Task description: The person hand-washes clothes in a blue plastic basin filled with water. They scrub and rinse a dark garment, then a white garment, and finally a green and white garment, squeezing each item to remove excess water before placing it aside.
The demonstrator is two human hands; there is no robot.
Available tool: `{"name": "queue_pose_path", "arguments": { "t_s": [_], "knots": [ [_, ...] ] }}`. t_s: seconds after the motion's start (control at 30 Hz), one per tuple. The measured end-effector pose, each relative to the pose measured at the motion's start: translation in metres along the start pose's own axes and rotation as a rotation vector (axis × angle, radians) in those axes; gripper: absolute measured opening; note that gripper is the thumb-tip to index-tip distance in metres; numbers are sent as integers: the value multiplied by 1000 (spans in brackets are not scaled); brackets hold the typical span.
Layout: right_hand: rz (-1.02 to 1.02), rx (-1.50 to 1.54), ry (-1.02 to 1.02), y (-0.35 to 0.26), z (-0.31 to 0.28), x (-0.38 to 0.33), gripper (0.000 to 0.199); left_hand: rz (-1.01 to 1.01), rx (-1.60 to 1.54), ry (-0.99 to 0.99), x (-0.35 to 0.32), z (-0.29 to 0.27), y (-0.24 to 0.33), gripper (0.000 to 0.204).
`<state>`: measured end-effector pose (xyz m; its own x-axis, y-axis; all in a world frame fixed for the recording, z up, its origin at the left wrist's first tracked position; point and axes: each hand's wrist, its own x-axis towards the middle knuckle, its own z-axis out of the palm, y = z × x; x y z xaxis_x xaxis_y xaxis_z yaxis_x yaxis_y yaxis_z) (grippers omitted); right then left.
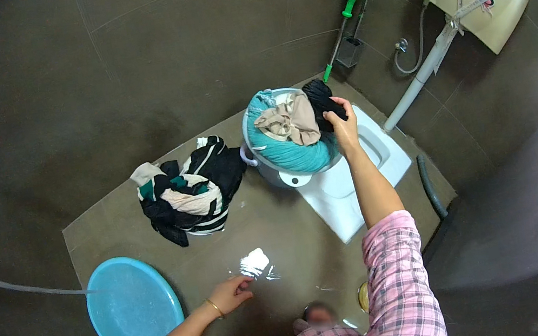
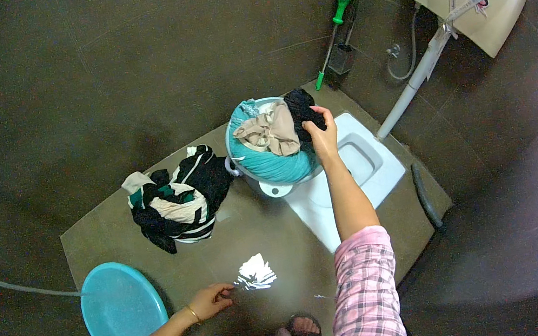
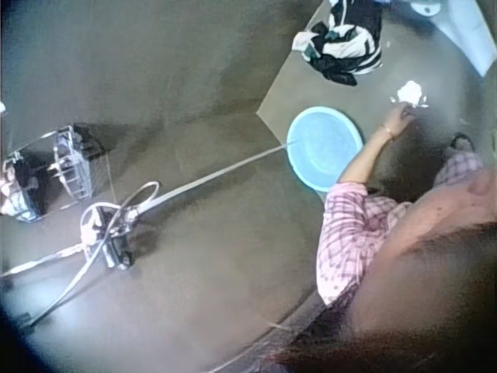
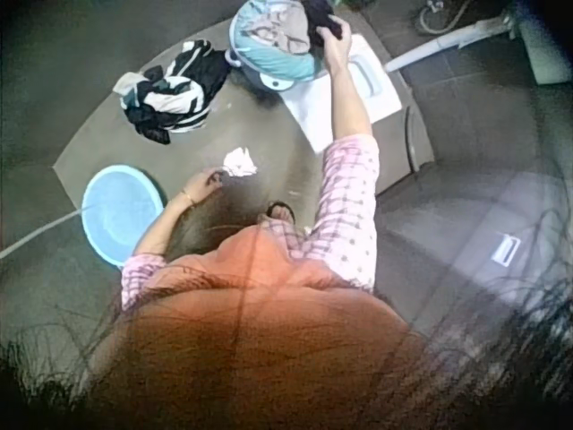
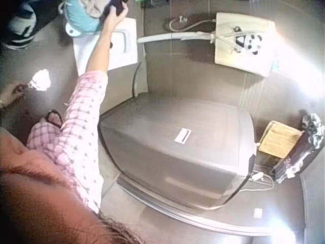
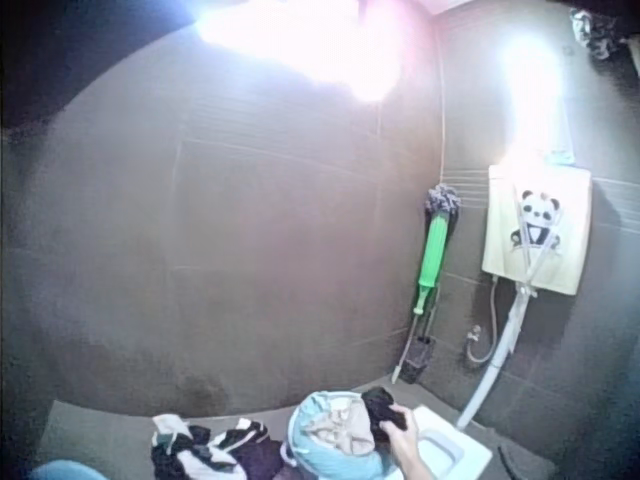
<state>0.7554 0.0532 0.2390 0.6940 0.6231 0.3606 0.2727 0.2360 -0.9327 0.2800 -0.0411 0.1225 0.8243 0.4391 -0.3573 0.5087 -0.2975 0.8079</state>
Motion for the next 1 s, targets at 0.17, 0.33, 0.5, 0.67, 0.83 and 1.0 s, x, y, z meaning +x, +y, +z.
{"name": "queue_pose_path", "arguments": {
  "t_s": [0.17,0.33,0.5,0.67,0.83,1.0],
  "knots": [
    [103,-180,-2,32,-19,11,40,-23,-28,-46,14,4,10,45],
    [147,-1141,-81,12,-1,9,58,19,114,-40,10,-3,16,43],
    [167,-747,-316,-19,-23,30,94,120,39,101,-9,8,-25,42],
    [-166,-1062,-303,18,-24,6,52,4,320,-50,-12,7,-15,45],
    [124,-1926,-587,-71,71,-5,36,-114,705,-163,-41,-19,5,49],
    [-723,-1545,-576,-129,167,-42,11,-162,575,-44,-70,-38,-1,47]
  ]
}}
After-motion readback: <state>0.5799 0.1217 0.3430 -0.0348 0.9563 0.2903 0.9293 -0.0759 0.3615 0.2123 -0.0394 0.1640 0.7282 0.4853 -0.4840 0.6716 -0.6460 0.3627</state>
